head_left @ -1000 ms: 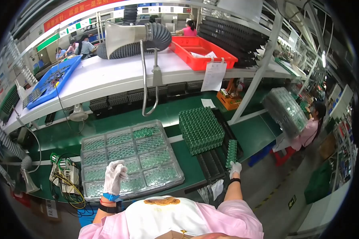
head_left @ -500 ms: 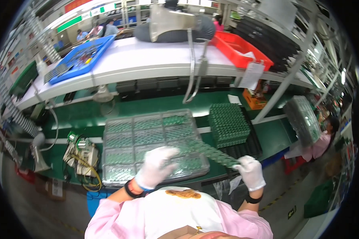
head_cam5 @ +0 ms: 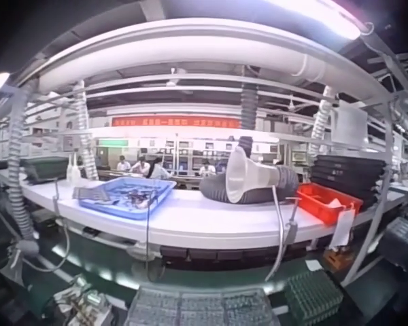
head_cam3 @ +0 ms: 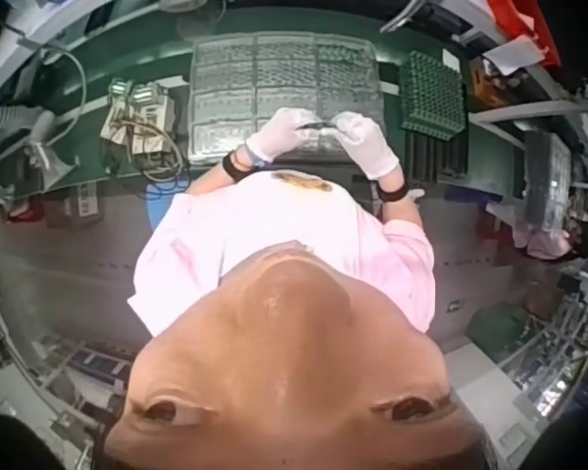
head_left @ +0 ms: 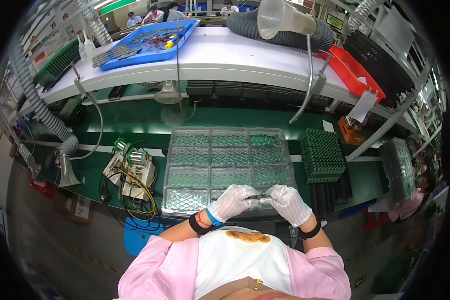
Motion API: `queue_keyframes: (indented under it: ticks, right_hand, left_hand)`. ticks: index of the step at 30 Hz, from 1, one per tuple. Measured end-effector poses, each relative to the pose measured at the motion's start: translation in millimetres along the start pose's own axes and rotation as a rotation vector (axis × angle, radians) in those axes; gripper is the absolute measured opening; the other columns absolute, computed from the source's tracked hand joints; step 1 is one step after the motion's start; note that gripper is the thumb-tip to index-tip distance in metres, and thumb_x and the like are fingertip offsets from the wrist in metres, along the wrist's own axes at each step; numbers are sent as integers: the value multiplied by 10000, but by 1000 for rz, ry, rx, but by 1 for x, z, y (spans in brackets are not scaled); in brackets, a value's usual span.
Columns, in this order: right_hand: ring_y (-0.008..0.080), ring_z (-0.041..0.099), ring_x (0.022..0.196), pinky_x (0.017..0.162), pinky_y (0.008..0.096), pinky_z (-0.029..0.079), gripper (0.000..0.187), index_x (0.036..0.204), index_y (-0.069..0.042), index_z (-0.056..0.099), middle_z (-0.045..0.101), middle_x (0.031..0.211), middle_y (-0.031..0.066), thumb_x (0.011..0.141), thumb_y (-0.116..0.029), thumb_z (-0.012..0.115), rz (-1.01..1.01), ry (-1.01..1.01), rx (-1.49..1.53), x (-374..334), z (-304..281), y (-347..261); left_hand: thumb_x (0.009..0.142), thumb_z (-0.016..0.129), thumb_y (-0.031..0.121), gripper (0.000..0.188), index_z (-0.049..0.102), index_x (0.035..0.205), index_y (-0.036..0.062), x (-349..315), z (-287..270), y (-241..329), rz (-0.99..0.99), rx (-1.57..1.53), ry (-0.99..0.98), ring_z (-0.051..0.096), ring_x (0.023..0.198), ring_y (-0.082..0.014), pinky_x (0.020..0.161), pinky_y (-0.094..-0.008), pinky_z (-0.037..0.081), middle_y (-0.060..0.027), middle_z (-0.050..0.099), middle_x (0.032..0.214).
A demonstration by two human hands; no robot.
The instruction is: The person picks up circuit boards from a tray, separates them by hand, and places them into a black slotted rack. After filling the rack, they move it aside and continue separating boards from a new tray and placing them into another rack.
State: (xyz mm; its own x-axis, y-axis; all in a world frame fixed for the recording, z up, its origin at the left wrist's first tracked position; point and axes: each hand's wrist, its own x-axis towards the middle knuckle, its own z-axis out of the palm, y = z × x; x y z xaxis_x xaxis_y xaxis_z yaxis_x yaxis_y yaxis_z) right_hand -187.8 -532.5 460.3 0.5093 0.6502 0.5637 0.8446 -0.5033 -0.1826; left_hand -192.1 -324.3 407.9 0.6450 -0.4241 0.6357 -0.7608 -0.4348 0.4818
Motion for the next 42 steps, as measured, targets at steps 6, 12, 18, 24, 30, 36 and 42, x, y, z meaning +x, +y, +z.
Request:
queue_keyframes:
  ticks: [6, 12, 18, 24, 30, 36, 42]
  right_hand:
    - [315, 584, 683, 582, 391, 467, 252, 739, -28, 569, 570, 715, 113, 731, -231, 719, -49, -171, 346, 17, -2, 22]
    - [299, 527, 592, 532, 353, 418, 249, 714, -45, 562, 518, 654, 111, 852, -248, 524, -428, -29, 454, 19, 24, 84]
    - [121, 505, 547, 468, 238, 406, 187, 858, -44, 605, 542, 682, 33, 904, -153, 461, 1016, -91, 974, 27, 56, 207]
    - [121, 529, 570, 466, 256, 428, 153, 946, -44, 600, 542, 675, 38, 802, -96, 608, 1344, 221, 694, 45, 123, 325]
    - [266, 631, 669, 557, 367, 512, 242, 986, -23, 612, 647, 880, 139, 797, -166, 663, 1022, -138, -56, 64, 159, 356]
    - [357, 621, 844, 725, 405, 514, 321, 921, -7, 620, 644, 871, 175, 743, -254, 722, 905, -151, -299, 62, 152, 333]
    - [303, 623, 918, 797, 378, 501, 367, 994, -8, 640, 642, 968, 193, 770, -296, 678, 550, -49, 270, 77, 119, 246]
  left_hand:
    - [756, 666, 176, 139, 627, 756, 42, 9, 1, -12, 32, -242, -80, 587, 652, -319, 550, -400, 456, -135, 595, 723]
    - [733, 680, 97, 82, 630, 790, 64, 27, 18, -28, 104, -310, -67, 588, 621, -288, 528, -365, 442, -101, 591, 724]
    - [743, 665, 31, 138, 639, 875, 67, 13, 21, -54, -183, 37, 137, 604, 792, -253, 664, -319, 476, -97, 625, 906]
    - [736, 675, 14, 216, 637, 943, 64, 1, 20, -69, -236, 348, 98, 604, 868, -258, 716, -323, 499, -80, 617, 1027]
    - [769, 648, 5, 233, 603, 998, -4, 14, 17, -61, -981, -644, 579, 568, 828, -114, 728, -250, 460, -36, 617, 926]
    - [779, 648, -3, 225, 624, 1000, 32, -4, 21, -73, -997, -589, 494, 613, 834, -205, 720, -290, 501, -89, 628, 941]
    - [779, 658, 68, 143, 656, 922, 67, -21, 28, -95, -393, 441, 158, 565, 810, -237, 709, -333, 450, -93, 605, 888]
